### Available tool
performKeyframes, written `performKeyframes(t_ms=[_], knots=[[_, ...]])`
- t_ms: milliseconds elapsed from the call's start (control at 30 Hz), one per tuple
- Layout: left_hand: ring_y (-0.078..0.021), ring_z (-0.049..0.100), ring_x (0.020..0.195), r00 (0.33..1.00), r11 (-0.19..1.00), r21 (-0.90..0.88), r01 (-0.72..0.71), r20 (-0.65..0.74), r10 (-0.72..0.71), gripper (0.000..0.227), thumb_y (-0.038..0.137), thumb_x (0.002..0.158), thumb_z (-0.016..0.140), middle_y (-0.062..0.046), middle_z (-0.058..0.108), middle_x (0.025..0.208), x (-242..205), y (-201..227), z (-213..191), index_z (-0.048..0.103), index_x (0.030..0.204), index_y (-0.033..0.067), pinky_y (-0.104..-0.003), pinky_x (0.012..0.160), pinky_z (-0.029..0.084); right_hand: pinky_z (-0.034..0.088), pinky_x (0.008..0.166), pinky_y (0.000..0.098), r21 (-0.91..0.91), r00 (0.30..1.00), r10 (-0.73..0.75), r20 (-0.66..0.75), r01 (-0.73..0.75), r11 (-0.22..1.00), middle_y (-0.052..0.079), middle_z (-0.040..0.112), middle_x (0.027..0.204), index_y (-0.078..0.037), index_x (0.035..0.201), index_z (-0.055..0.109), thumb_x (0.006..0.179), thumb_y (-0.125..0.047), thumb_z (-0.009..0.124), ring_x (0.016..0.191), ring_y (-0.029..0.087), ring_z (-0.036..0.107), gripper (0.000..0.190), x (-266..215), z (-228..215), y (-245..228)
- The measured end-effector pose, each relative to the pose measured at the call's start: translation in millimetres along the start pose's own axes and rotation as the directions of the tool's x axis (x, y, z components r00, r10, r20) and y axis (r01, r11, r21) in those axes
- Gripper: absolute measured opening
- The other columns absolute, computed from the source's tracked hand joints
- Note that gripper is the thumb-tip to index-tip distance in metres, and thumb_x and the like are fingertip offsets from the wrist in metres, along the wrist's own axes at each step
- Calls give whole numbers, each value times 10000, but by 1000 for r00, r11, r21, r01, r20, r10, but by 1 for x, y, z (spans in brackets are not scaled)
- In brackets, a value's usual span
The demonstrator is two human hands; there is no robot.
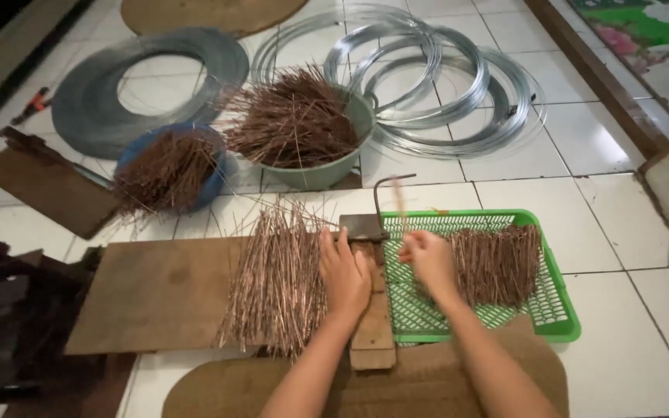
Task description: The person sits on the floor and repeatedly picks up straight copper wires, bends them around a metal jig, and places the bent wires into a green basket. The process is repeated continuously throughout the clip.
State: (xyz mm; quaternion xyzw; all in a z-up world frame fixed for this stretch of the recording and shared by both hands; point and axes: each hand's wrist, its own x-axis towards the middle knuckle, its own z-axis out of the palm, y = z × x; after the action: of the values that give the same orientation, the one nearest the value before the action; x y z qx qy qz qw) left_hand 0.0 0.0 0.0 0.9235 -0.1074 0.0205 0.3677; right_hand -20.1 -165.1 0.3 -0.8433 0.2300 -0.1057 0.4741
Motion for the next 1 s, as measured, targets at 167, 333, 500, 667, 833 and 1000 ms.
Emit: performKeyframes(t_ms=[167, 333, 500, 667, 833, 1000], knots=[[-485, 264, 1467, 972, 983, 82, -163, -156, 174, 527, 219, 960, 480, -289, 315, 1544, 4, -19, 24, 437, 1461, 60, -598, 1094, 312, 589, 834, 448, -415, 983, 182, 11, -161, 896, 107, 808, 878, -89, 1140, 784, 982, -317, 640, 933, 312, 767, 312, 16, -27, 84], [-496, 272, 1462, 972, 985, 39, -170, -159, 175, 480, 214, 958, 463, -289, 326, 1539, 3, -18, 22, 496, 1415, 72, -599, 1075, 332, 595, 868, 544, -659, 961, 267, 73, -154, 736, 192, 795, 1004, -101, 1064, 808, 953, -376, 632, 1051, 417, 744, 345, 39, 25, 143], [-513, 296, 1447, 948, 982, 25, -188, -256, 188, 417, 176, 942, 486, -287, 354, 1518, 0, -23, 23, 571, 1341, 87, -614, 1073, 334, 580, 835, 606, -727, 961, 208, 181, -12, 687, 280, 770, 867, 57, 866, 797, 898, -55, 655, 954, 484, 748, 183, 49, 66, 159], [-519, 337, 1421, 932, 978, 74, -193, -299, 206, 385, 158, 919, 530, -285, 389, 1489, -3, -23, 23, 597, 1293, 92, -621, 1057, 353, 570, 821, 607, -766, 957, 216, 191, 7, 643, 272, 773, 891, 57, 872, 799, 903, -48, 623, 958, 471, 752, 207, 57, 83, 187], [-511, 363, 1410, 948, 983, 40, -179, -259, 183, 395, 175, 923, 526, -265, 420, 1479, -12, -24, 16, 584, 1309, 118, -642, 1020, 370, 562, 887, 590, -834, 942, 259, 215, 39, 551, 228, 801, 987, -22, 902, 826, 945, -109, 568, 1061, 422, 753, 276, 72, 69, 205], [-389, 489, 1346, 972, 994, 10, -108, -208, 108, 371, 151, 1004, 485, -177, 523, 1395, -17, -33, -13, 533, 1371, 142, -550, 1024, 416, 536, 926, 649, -718, 911, 365, 195, -121, 686, 275, 769, 1185, -5, 1164, 795, 936, -428, 659, 1185, 464, 692, 499, 83, 39, 170]])
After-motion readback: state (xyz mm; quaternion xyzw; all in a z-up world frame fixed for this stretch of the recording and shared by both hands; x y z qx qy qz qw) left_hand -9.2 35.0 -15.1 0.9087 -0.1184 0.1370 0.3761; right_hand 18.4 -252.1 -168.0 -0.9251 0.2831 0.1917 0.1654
